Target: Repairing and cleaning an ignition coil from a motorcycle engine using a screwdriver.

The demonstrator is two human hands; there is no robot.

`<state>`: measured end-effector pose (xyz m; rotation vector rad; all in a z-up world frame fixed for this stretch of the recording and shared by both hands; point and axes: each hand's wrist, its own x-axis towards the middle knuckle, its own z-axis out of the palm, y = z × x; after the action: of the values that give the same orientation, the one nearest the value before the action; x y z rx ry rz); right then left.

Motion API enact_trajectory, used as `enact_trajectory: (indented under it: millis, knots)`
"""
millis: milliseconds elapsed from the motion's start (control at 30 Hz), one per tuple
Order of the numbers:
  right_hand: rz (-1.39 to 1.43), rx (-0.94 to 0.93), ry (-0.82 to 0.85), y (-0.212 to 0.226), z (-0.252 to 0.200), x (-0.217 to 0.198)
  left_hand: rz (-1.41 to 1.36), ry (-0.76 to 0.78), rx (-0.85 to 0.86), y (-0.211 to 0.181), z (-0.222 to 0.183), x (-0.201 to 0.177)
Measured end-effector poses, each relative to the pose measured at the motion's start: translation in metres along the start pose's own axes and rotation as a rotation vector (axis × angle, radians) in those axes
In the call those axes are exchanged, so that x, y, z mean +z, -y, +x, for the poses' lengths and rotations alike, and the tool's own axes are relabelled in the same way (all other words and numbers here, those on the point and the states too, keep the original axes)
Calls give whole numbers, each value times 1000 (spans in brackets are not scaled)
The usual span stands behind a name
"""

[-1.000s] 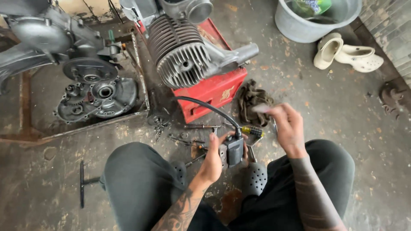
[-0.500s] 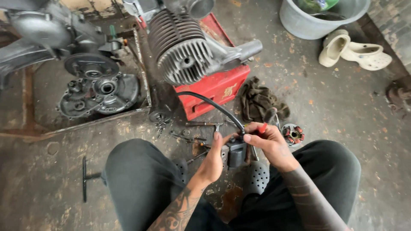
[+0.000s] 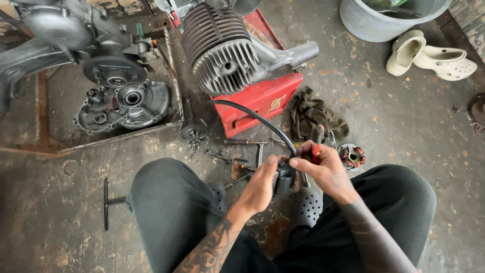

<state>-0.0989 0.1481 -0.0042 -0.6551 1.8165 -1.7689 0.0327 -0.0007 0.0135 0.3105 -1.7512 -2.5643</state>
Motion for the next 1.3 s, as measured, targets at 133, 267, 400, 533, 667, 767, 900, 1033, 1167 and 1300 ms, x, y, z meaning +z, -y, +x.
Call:
enact_trajectory:
  millis: [133, 267, 400, 533, 667, 767, 900, 1033, 1167, 1300]
  knots:
    - [-34, 28, -32, 3, 2, 8, 258, -65, -44, 41, 5, -22]
    - [-18, 56, -23, 2, 5, 10, 277, -87, -170, 12, 1, -7]
    - [20, 92, -11, -5, 6, 10, -199, -16, -193, 22, 9, -5]
    - [27, 111, 10, -5, 9, 9, -363, 51, -146, 39, 19, -14]
    - [50, 111, 10, -2, 7, 6, -410, 40, -151, 25, 15, -5]
    - [92, 99, -27, 8, 6, -2, -483, -44, -183, 15, 11, -1]
    - [-225, 53, -44, 11, 3, -28, -397, -112, -142, 23, 18, -18]
    - [-520, 42, 84, 35, -12, -14, -21, -103, -82, -5, 7, -18]
    - [-752, -128, 162, 29, -5, -11, -6, -91, -62, -2, 3, -16]
    - [-958, -401, 18, 20, 3, -19, 62, -105, -129, -34, -9, 0]
